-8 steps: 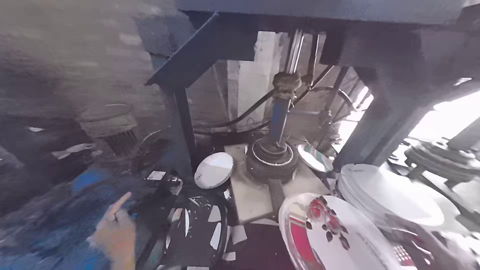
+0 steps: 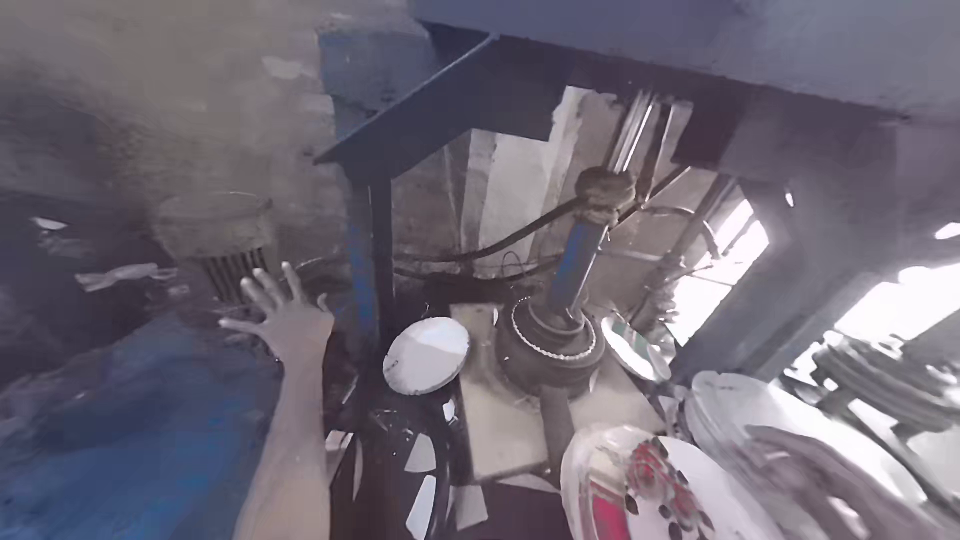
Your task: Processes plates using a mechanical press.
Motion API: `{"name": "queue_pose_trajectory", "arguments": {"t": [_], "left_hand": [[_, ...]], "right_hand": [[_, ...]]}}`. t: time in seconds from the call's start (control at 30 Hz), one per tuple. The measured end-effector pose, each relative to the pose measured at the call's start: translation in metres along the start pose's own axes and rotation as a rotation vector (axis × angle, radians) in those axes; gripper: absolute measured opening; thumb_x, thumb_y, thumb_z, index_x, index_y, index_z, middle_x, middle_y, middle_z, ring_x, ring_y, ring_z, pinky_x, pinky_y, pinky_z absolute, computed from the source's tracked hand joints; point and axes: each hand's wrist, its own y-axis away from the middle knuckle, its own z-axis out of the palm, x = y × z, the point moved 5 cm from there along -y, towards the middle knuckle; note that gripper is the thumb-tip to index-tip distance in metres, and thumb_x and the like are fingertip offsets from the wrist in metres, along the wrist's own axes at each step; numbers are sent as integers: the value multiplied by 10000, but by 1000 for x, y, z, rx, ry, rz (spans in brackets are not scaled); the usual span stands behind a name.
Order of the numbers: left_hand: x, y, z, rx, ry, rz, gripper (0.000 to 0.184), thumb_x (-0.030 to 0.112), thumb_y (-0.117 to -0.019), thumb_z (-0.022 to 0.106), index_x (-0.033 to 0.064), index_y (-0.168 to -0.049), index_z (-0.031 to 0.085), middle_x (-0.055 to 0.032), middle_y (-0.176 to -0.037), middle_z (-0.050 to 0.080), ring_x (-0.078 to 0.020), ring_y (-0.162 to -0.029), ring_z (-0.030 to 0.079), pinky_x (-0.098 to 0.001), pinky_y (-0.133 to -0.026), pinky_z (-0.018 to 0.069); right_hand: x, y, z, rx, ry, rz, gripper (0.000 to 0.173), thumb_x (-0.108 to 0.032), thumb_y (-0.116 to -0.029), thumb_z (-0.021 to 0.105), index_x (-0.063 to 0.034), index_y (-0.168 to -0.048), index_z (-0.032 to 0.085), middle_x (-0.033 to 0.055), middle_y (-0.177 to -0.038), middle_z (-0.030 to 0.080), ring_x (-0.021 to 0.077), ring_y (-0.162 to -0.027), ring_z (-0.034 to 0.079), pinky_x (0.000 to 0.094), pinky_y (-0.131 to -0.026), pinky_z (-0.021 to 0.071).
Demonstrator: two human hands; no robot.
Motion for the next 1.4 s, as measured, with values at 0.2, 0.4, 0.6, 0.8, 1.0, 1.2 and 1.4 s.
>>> {"name": "queue_pose_trajectory", "arguments": {"t": [0.2, 0.4, 0.6, 0.8, 1.0, 1.2, 1.4], "left_hand": [[-18, -7, 17, -35, -17, 42, 673, 331, -1039, 536, 83, -1609, 279, -273, -1659, 170, -515, -1529, 84, -834, -1085, 50], [-13, -4, 17, -159, -78, -13, 767, 207, -943, 653, 85, -1605, 284, -252, -1669, 154, -481, -1542, 71, -804, -1111, 86], [-14, -4, 17, -225, -93, -24, 750, 172, -892, 715, 55, -1556, 385, -254, -1653, 207, -487, -1535, 101, -806, -1103, 117], [-12, -4, 15, -263, -59, -31, 660, 161, -897, 711, 9, -1490, 466, -271, -1632, 247, -490, -1528, 129, -793, -1104, 156], [-12, -2, 17, -307, -40, -25, 617, 173, -919, 693, -12, -1470, 486, -278, -1612, 290, -497, -1523, 145, -794, -1096, 179], [-8, 1, 11, -353, -64, -54, 601, 167, -925, 686, -26, -1458, 488, -290, -1591, 323, -482, -1520, 177, -766, -1112, 197], [-7, 1, 13, -374, -72, -40, 527, 179, -951, 666, -27, -1418, 532, -287, -1549, 389, -493, -1491, 246, -757, -1080, 276]], "right_hand": [[-18, -71, 68, -88, 190, -230, 279, -184, -990, 537, -36, -1096, 748, 126, -903, 751, 272, -719, 717, 488, -651, 584], [-27, -131, 123, -310, 672, 129, 326, -191, -1085, 467, -63, -1314, 660, 274, -1154, 701, 503, -1002, 685, 660, -838, 502], [-30, -142, 147, -570, 787, 178, 334, -111, -1068, 464, -42, -1369, 591, 275, -1217, 671, 489, -1107, 651, 623, -896, 502], [-34, -136, 150, -104, 592, -370, 225, -104, -886, 703, -33, -1093, 755, 218, -1145, 713, 438, -1108, 667, 601, -903, 533], [-32, -133, 145, -225, 497, -273, 233, -79, -985, 599, -13, -1167, 729, 201, -1221, 704, 419, -1146, 655, 620, -988, 453], [-114, -122, 127, 245, 62, -484, 218, -181, -952, 589, -22, -969, 738, 103, -897, 737, 175, -821, 716, 298, -765, 586], [-141, -153, 242, -237, 185, -783, 235, -97, -1024, 540, -34, -1143, 732, 146, -1101, 756, 327, -1071, 722, 510, -1038, 496]]}}
